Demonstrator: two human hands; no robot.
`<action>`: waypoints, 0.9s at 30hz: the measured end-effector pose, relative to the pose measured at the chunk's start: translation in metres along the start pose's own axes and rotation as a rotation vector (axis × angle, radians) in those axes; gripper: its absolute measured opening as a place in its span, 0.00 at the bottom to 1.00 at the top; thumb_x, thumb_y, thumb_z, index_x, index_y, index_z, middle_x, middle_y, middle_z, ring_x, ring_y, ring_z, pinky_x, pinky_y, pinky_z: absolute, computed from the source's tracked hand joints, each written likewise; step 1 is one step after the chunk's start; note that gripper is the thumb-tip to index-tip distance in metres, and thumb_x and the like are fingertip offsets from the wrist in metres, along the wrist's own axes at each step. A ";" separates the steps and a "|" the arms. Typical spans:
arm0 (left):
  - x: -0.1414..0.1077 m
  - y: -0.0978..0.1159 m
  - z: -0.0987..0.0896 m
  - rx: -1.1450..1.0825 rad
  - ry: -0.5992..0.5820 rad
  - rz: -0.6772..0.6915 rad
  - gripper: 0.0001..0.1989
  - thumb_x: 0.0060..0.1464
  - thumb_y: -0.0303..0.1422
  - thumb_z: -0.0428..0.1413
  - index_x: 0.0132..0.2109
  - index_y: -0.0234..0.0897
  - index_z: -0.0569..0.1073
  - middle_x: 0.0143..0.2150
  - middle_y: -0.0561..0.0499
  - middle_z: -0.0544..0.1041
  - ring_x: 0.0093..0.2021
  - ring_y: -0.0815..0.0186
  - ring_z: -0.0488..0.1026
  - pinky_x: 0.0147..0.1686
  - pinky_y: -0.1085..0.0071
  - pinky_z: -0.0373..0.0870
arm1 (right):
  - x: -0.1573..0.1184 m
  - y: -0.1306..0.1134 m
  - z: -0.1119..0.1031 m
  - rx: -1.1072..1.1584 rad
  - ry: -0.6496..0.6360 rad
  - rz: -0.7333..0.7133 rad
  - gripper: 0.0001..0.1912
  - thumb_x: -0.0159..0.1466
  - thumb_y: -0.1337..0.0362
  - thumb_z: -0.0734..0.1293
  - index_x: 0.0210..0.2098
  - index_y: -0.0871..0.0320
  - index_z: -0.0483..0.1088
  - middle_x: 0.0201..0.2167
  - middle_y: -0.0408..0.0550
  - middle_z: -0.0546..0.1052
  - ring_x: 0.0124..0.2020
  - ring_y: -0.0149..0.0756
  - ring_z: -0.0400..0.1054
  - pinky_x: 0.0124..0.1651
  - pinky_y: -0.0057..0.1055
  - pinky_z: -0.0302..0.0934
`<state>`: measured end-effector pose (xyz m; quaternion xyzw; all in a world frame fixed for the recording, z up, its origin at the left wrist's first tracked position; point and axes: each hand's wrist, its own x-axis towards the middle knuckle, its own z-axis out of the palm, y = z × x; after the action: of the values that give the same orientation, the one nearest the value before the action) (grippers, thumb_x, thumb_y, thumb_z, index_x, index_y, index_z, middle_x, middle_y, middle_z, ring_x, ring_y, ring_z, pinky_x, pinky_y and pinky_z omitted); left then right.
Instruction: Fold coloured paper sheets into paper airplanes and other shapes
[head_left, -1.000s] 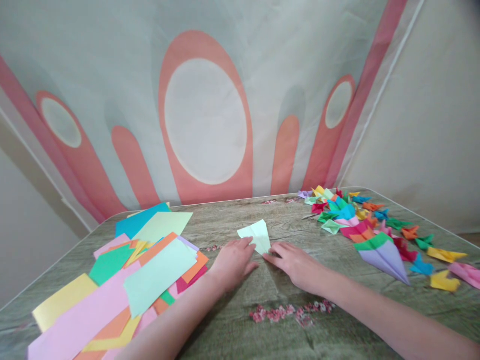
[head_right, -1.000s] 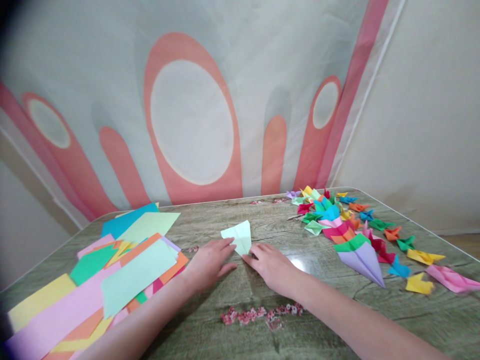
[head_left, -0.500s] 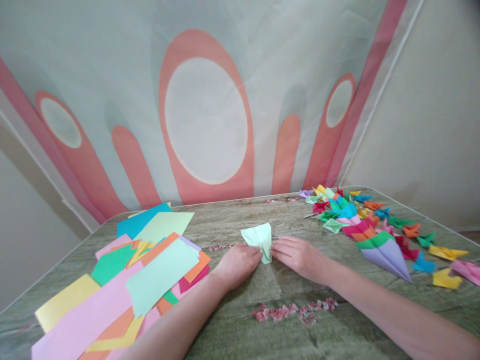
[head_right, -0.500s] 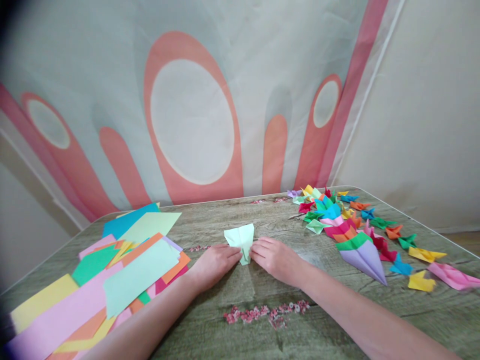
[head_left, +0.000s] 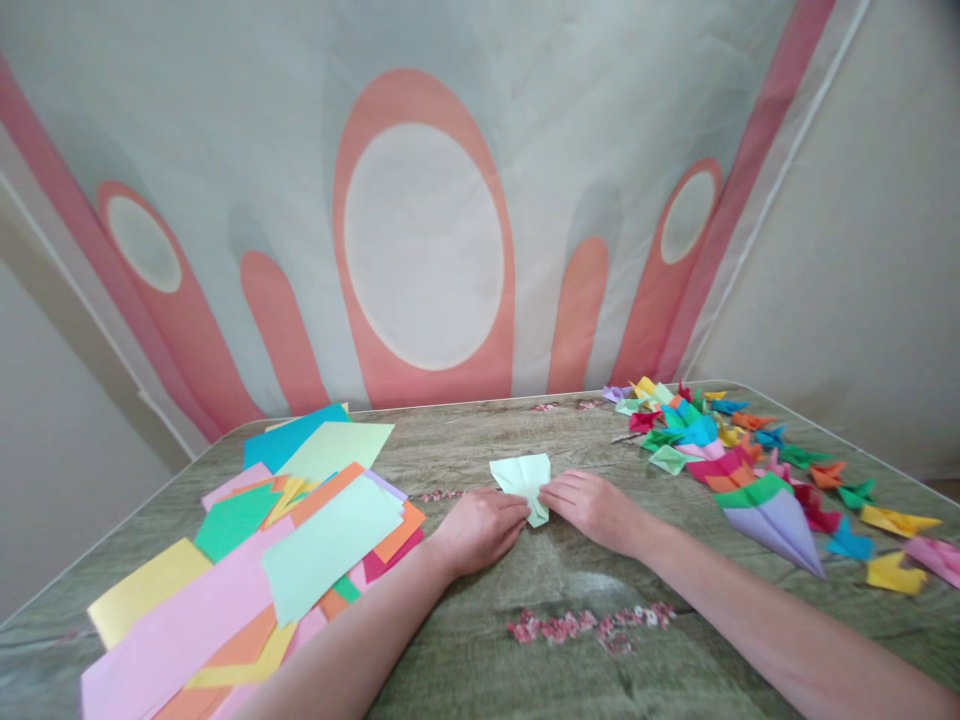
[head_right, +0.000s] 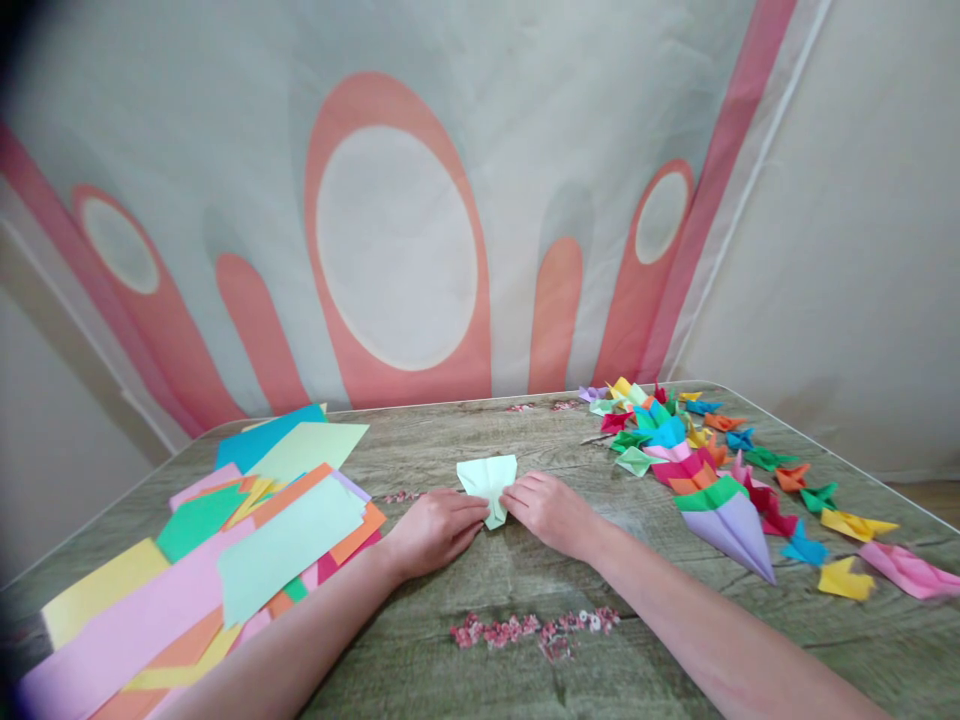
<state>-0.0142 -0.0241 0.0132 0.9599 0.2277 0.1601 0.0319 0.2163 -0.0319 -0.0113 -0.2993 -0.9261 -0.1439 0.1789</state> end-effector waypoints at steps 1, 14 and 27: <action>-0.001 -0.001 0.001 -0.029 0.009 -0.008 0.12 0.58 0.30 0.45 0.46 0.38 0.70 0.42 0.48 0.75 0.42 0.66 0.72 0.44 0.70 0.67 | 0.000 0.000 0.001 0.011 0.003 0.013 0.11 0.66 0.68 0.57 0.42 0.60 0.69 0.42 0.52 0.75 0.43 0.37 0.68 0.47 0.37 0.61; 0.002 -0.004 0.007 -0.042 0.065 -0.204 0.11 0.57 0.33 0.48 0.41 0.39 0.75 0.39 0.48 0.74 0.40 0.64 0.70 0.42 0.68 0.66 | 0.000 -0.005 -0.004 0.186 0.032 0.135 0.11 0.62 0.72 0.58 0.39 0.58 0.70 0.36 0.50 0.75 0.42 0.37 0.67 0.47 0.37 0.58; 0.008 0.000 0.012 -0.242 0.148 -0.392 0.08 0.55 0.30 0.50 0.32 0.37 0.73 0.34 0.50 0.72 0.37 0.66 0.69 0.39 0.71 0.65 | 0.001 -0.007 0.009 0.513 0.165 0.524 0.06 0.62 0.66 0.62 0.31 0.58 0.71 0.37 0.48 0.71 0.41 0.36 0.64 0.46 0.35 0.59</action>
<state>-0.0037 -0.0199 0.0040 0.8723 0.3905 0.2467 0.1603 0.2094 -0.0337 -0.0201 -0.4591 -0.8064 0.1201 0.3527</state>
